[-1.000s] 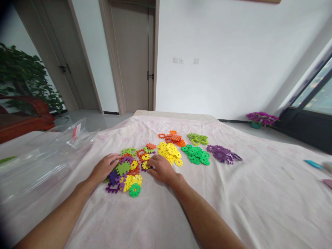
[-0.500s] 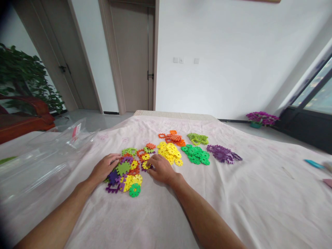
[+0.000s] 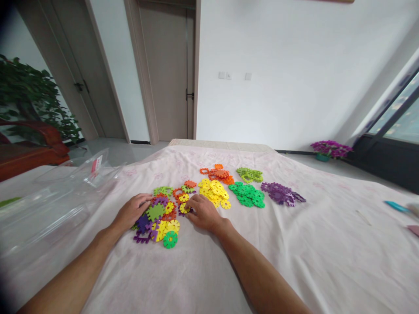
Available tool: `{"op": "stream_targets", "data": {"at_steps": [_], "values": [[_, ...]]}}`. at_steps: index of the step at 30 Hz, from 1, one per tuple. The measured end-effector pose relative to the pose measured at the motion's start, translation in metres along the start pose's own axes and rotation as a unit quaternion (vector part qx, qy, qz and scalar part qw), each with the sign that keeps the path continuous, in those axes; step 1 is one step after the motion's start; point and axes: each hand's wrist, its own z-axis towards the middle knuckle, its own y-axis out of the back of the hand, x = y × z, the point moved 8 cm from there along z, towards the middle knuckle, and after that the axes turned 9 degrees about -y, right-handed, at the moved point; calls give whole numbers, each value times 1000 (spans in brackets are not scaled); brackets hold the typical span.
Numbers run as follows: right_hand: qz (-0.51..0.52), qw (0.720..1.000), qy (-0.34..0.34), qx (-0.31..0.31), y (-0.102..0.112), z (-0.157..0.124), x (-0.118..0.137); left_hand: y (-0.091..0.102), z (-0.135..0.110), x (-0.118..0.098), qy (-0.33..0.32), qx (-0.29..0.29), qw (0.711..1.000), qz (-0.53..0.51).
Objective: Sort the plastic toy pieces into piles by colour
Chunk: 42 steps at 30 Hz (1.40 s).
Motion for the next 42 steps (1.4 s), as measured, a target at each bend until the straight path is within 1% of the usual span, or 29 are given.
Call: {"op": "stream_targets", "data": {"at_steps": [8,24,31,42], "values": [[3,1000,0,2,1,0,1,-1,0,1,0,3,1000,3],[3,1000,-26,5,3,0,0,-2,0,5,1,-3,1000,-6],[11,1000,-3,7,1,0,1,-2,0,2,1,4,1000,2],[14,1000,-11,2,1,-1,-1,-1,0,0,1,8,1000,7]]}}
